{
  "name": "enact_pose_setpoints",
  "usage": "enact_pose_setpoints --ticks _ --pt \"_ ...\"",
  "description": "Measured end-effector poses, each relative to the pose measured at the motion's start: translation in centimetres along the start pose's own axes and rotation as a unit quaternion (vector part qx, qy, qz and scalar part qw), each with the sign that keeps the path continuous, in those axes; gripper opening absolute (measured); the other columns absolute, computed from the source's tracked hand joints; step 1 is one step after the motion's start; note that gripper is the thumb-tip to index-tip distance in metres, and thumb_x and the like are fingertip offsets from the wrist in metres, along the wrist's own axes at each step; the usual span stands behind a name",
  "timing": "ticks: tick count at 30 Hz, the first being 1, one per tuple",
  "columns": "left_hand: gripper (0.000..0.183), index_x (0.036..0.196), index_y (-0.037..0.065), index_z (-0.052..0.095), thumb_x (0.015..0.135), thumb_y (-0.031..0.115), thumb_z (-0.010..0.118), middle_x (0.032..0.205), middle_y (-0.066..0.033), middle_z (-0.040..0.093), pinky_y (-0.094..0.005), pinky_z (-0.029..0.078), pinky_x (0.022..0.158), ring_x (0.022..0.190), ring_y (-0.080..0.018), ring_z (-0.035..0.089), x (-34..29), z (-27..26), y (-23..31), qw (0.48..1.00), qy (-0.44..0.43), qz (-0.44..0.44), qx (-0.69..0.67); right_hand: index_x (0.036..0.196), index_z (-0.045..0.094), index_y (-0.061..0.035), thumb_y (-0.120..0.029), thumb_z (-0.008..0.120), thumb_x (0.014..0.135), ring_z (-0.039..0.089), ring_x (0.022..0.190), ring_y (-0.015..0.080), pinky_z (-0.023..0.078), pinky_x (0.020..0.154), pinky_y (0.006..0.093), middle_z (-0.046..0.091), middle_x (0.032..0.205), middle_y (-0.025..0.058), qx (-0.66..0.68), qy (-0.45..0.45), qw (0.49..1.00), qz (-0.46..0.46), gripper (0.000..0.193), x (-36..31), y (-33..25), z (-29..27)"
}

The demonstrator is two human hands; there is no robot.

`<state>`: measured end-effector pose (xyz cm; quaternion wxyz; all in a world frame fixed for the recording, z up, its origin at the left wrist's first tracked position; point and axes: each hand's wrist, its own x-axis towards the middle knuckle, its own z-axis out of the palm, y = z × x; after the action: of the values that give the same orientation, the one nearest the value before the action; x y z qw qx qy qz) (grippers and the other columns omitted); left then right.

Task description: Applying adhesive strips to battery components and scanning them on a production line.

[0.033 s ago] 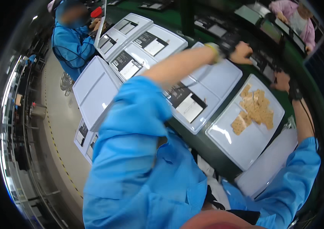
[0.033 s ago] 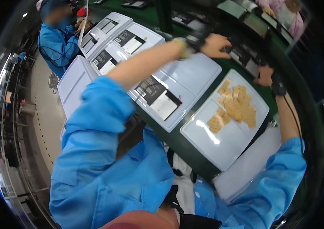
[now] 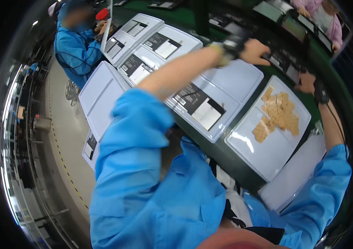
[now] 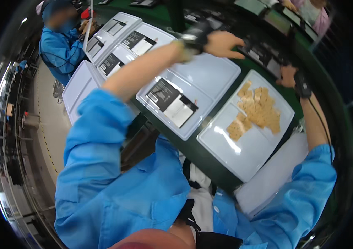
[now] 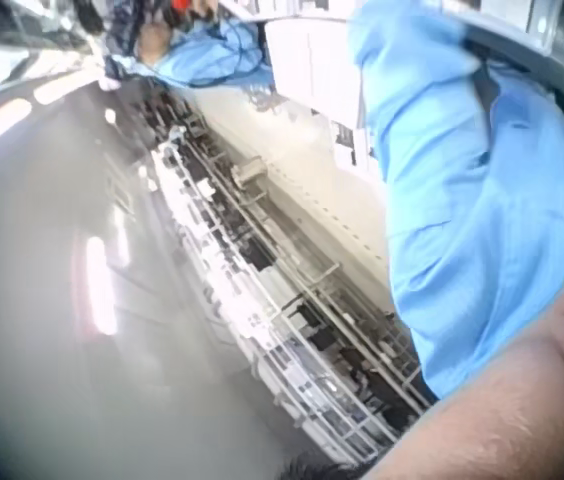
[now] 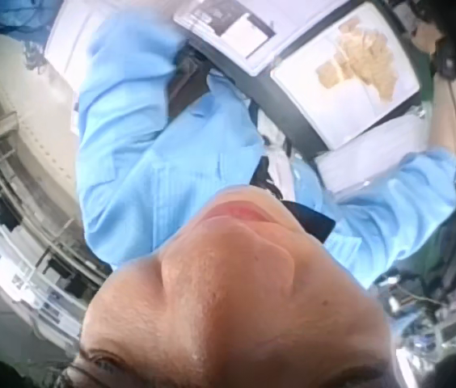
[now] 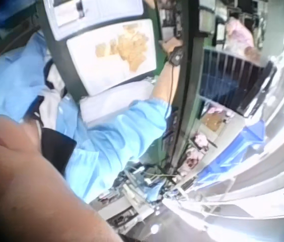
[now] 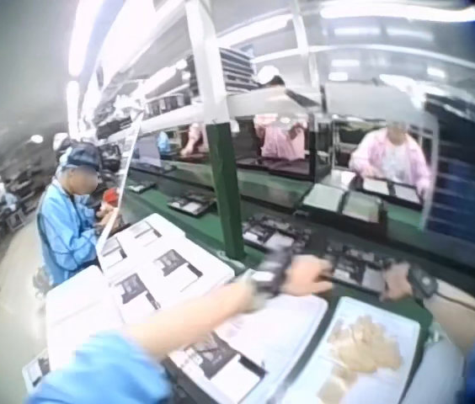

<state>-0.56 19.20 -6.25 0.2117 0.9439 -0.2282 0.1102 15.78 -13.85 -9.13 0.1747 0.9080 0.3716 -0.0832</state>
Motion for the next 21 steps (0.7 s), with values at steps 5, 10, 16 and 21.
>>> enact_pose_setpoints --ticks 5,10,16,21 --pt "0.069 0.133 0.005 0.063 0.083 0.049 0.079 0.131 -0.0170 0.067 -0.0430 0.052 0.100 0.120 -0.0333 0.064 -16.1 -8.3 4.4 0.980 -0.191 -0.049 0.015 0.128 0.068 -0.0041 -0.043 0.078 0.083 0.070 0.103 0.0433 0.057 0.093 0.0465 0.071 0.113 0.0257 0.020 0.077 0.994 -0.076 0.061 -3.4 -0.8 -6.3" --pt "0.085 0.143 0.007 0.057 0.073 0.042 0.090 0.165 -0.0252 0.027 -0.0495 0.033 0.121 0.151 -0.0482 0.027 -28.1 -4.4 5.8 0.989 -0.094 -0.114 0.006 0.140 0.061 -0.0039 -0.032 0.070 0.098 0.063 0.115 0.0365 0.050 0.101 0.0449 0.070 0.125 0.0206 0.215 0.095 0.948 -0.214 0.051 -9.4 -12.0 -13.5" --pt "0.062 0.110 0.007 0.062 0.065 0.032 0.095 0.139 -0.0185 0.051 -0.0459 0.042 0.107 0.128 -0.0406 0.049 -25.1 -3.0 5.8 0.995 -0.045 -0.091 -0.012 0.131 0.063 0.0011 -0.027 0.068 0.096 0.072 0.095 0.0379 0.057 0.087 0.0446 0.075 0.103 0.0215 0.213 0.178 0.931 -0.236 0.046 -14.4 -18.1 -11.9" --pt "0.075 0.105 0.001 0.062 0.052 0.041 0.099 0.113 -0.0137 0.059 -0.0435 0.046 0.096 0.111 -0.0356 0.055 -22.3 -3.6 5.7 0.987 -0.103 -0.120 -0.002 0.130 0.064 -0.0020 -0.027 0.067 0.097 0.070 0.099 0.0348 0.054 0.090 0.0436 0.076 0.105 0.0165 0.324 0.195 0.904 -0.200 0.042 -12.8 -18.9 -8.6"
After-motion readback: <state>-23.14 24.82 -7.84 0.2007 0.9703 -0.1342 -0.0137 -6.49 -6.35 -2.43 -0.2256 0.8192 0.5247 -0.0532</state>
